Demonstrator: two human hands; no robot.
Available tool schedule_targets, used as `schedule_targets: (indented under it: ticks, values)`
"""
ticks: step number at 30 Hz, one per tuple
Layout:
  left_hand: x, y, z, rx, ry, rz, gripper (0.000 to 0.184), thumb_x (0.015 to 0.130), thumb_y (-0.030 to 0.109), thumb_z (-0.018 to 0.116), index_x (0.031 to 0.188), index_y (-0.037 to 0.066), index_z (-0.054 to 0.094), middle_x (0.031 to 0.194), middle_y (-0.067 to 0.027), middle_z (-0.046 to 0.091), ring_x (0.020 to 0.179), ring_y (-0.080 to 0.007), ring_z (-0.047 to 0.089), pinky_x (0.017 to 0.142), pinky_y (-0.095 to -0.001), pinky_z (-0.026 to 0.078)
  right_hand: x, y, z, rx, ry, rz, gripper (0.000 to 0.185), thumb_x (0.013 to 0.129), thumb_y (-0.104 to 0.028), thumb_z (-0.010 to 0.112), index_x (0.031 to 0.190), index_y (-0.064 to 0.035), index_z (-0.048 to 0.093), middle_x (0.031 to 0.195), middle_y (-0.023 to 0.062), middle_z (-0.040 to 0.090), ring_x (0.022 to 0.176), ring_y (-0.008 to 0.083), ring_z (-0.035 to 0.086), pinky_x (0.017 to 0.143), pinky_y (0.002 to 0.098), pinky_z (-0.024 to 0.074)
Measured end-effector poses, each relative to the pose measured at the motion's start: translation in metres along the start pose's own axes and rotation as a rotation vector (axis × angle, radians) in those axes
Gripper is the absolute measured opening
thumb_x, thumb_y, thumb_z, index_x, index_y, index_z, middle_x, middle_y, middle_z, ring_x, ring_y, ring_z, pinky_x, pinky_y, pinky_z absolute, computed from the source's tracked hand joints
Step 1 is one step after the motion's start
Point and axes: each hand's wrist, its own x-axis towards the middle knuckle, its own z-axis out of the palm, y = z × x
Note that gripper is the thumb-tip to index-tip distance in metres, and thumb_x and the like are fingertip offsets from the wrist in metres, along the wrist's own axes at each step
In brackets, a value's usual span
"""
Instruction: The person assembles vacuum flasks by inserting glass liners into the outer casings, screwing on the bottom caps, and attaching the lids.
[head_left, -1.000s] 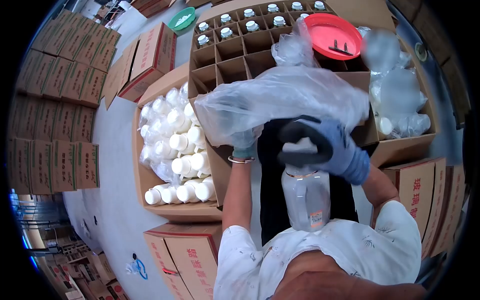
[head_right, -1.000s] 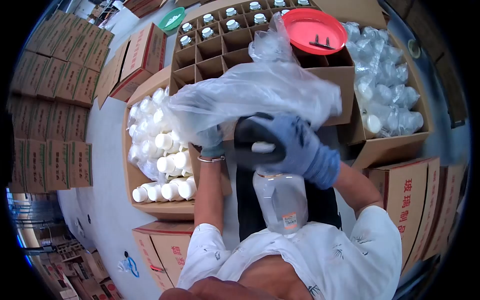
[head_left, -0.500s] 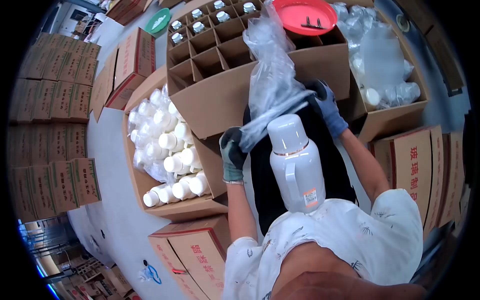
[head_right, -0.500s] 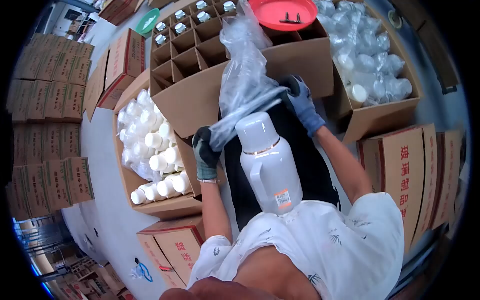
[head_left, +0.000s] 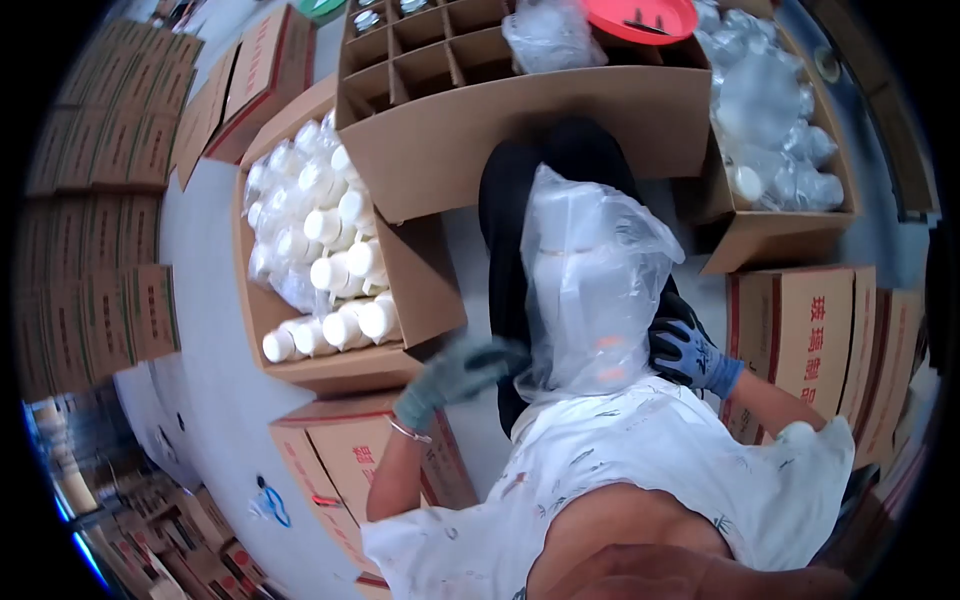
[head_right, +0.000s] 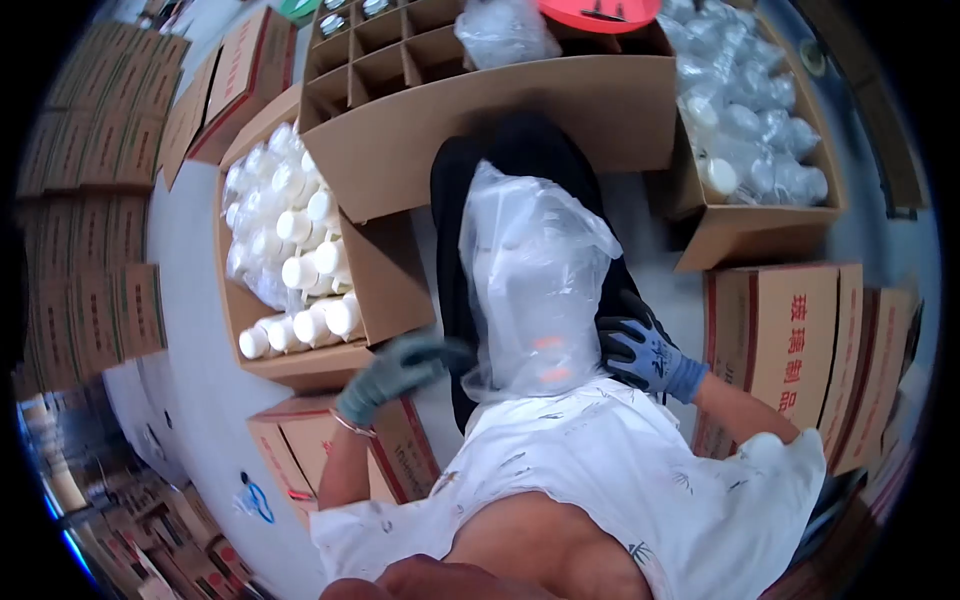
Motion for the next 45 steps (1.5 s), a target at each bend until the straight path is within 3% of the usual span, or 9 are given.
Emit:
schedule_targets:
  ticks: [3, 9, 15, 20, 25, 26, 30, 40, 45]
  values:
    - [0.030, 0.076, 0.009, 0.018, 0.658, 0.283, 0.051, 0.090, 0.020, 0.062, 0.134, -0.003, 0.047, 0.122, -0.0159, 0.061, 0.106, -0.0193, 0.063, 0.087, -0.0332, 0.052, 0.012, -0.004, -0.007, 0.058, 0.040, -0.029, 0.023, 0.071, -0.022, 0.060, 0.090, -0.0100, 0.060, 0.106, 0.0140, 0.057, 0.108, 0.0368, 0.053, 0.104, 0.0615, 0.0308]
    - [0.026, -0.020, 0.016, 0.857, 0.662, 0.004, 0.060, 0.085, 0.033, 0.062, 0.132, -0.001, 0.047, 0.112, -0.0199, 0.059, 0.083, -0.0318, 0.064, 0.074, -0.0384, 0.051, 0.033, -0.012, -0.015, 0.082, 0.124, -0.013, 0.027, 0.069, -0.026, 0.062, 0.088, -0.0069, 0.065, 0.105, 0.0150, 0.060, 0.102, 0.0341, 0.057, 0.094, 0.0528, 0.0417]
    - [-0.090, -0.105, 0.029, -0.457, 0.708, 0.067, 0.052, 0.092, 0.022, 0.059, 0.138, 0.008, 0.040, 0.136, -0.0133, 0.049, 0.115, -0.0290, 0.055, 0.100, -0.0384, 0.045, 0.152, -0.021, -0.023, 1.017, 0.211, 0.140, 0.034, 0.086, -0.032, 0.060, 0.100, -0.0022, 0.066, 0.108, 0.0170, 0.057, 0.098, 0.0307, 0.056, 0.086, 0.0391, 0.0443]
    - [-0.134, -0.158, -0.025, -1.145, 1.253, 0.461, 0.051, 0.100, 0.035, 0.039, 0.142, 0.005, 0.036, 0.135, -0.0191, 0.050, 0.126, -0.0319, 0.047, 0.105, -0.0386, 0.041, 0.290, -0.018, -0.016, 0.395, 0.000, -0.208, 0.046, 0.084, -0.019, 0.062, 0.128, -0.0106, 0.056, 0.142, 0.0183, 0.041, 0.134, 0.0369, 0.037, 0.113, 0.0519, 0.0257]
    - [-0.193, -0.224, -0.192, -0.615, 1.864, 0.567, 0.066, 0.096, 0.038, 0.052, 0.142, -0.003, 0.029, 0.133, -0.0202, 0.052, 0.121, -0.0341, 0.053, 0.104, -0.0408, 0.044, 0.320, 0.014, -0.032, -0.297, 0.137, -0.093, 0.047, 0.075, -0.023, 0.068, 0.119, -0.0096, 0.060, 0.134, 0.0152, 0.049, 0.129, 0.0374, 0.041, 0.112, 0.0594, 0.0218]
    - [-0.205, -0.242, -0.216, 0.250, 1.980, 0.006, 0.060, 0.088, 0.020, 0.066, 0.135, -0.004, 0.038, 0.128, -0.0197, 0.053, 0.109, -0.0323, 0.059, 0.096, -0.0392, 0.051, 0.323, 0.024, -0.028, -0.340, 0.193, -0.040, 0.046, 0.074, -0.022, 0.068, 0.118, -0.0095, 0.061, 0.132, 0.0145, 0.051, 0.128, 0.0365, 0.043, 0.112, 0.0587, 0.0227]
    - [-0.211, -0.337, -0.294, -0.753, 2.273, 0.337, 0.032, 0.085, 0.004, 0.058, 0.115, -0.004, 0.050, 0.094, -0.0161, 0.063, 0.071, -0.0293, 0.067, 0.057, -0.0370, 0.058, 0.328, 0.039, -0.015, -0.350, 0.203, -0.052, 0.038, 0.076, -0.020, 0.065, 0.112, -0.0096, 0.062, 0.123, 0.0122, 0.057, 0.124, 0.0338, 0.047, 0.111, 0.0571, 0.0262]
    - [-0.197, -0.399, -0.343, 0.473, 1.694, -1.084, 0.035, 0.084, 0.033, 0.057, 0.090, -0.001, 0.065, 0.093, -0.0227, 0.067, 0.091, -0.0394, 0.062, 0.083, -0.0464, 0.046, 0.339, 0.043, -0.011, -0.320, 0.171, 0.003, 0.034, 0.077, -0.023, 0.062, 0.109, -0.0124, 0.064, 0.119, 0.0095, 0.061, 0.118, 0.0318, 0.053, 0.108, 0.0558, 0.0285]
    - [-0.136, -0.273, -0.256, 0.512, 2.009, -0.319, 0.023, 0.087, 0.018, 0.063, 0.101, 0.000, 0.061, 0.092, -0.0167, 0.064, 0.090, -0.0359, 0.060, 0.080, -0.0426, 0.047, 0.332, 0.049, -0.011, -0.273, 0.185, 0.025, 0.028, 0.082, -0.023, 0.057, 0.107, -0.0122, 0.065, 0.117, 0.0108, 0.061, 0.118, 0.0327, 0.053, 0.109, 0.0547, 0.0286]
